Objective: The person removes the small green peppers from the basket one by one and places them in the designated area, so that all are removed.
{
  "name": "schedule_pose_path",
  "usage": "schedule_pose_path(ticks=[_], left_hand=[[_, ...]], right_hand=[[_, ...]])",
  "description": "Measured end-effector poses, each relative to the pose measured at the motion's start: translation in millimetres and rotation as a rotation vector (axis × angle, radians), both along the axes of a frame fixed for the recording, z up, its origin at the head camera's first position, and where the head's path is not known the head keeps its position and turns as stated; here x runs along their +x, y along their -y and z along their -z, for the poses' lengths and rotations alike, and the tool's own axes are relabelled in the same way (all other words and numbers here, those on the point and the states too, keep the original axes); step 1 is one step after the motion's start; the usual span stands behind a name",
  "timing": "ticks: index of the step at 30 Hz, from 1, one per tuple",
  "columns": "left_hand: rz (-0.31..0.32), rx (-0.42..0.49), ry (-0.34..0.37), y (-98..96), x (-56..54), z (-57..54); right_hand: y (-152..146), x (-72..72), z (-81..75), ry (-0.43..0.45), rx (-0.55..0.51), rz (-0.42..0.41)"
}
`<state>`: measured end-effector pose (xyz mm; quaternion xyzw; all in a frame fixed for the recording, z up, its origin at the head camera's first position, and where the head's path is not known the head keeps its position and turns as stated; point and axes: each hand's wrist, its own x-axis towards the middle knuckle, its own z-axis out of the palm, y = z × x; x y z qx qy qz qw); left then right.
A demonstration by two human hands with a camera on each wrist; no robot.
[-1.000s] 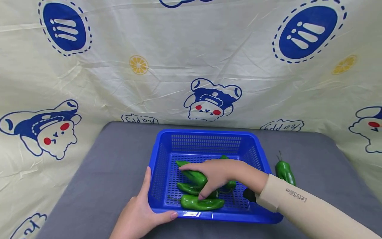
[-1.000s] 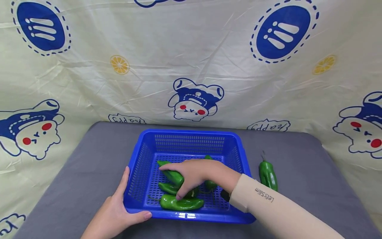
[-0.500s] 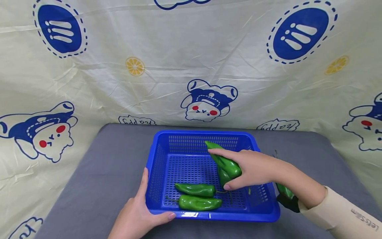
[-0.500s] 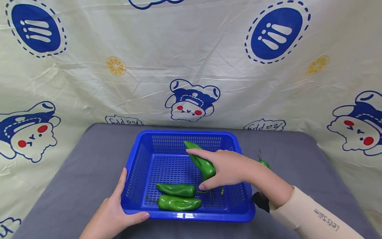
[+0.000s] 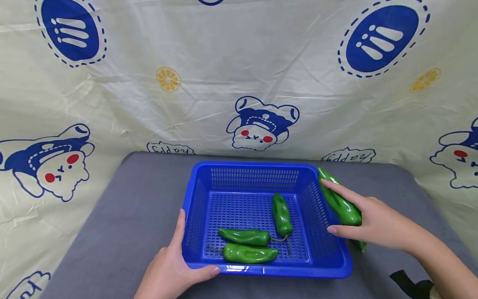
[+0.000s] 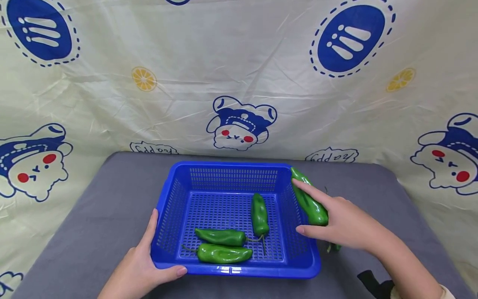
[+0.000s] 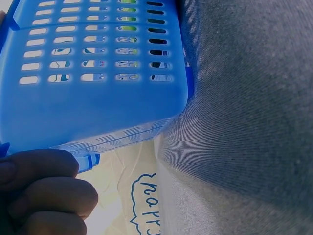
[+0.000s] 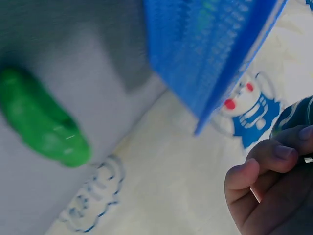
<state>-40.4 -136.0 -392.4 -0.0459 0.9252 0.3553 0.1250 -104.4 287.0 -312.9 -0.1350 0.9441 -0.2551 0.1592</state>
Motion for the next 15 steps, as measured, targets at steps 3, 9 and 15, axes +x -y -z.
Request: schedule_pose_path(ticks=[3, 9, 15], left_hand=[[0.003, 0.002, 0.007, -0.2, -0.5, -0.5], [0.007, 0.012, 0.015, -0.6, -0.7, -0.7], [0.0, 0.009, 0.023, 0.3, -0.5, -1.4]], right_hand=[[-21.4, 7.8, 10.4, -0.032, -0.013, 0.059], [-58.9, 22.5, 35.1, -0.062, -0.033, 0.171], [-80.8, 22.0, 61.4, -0.026, 0.016, 0.236]])
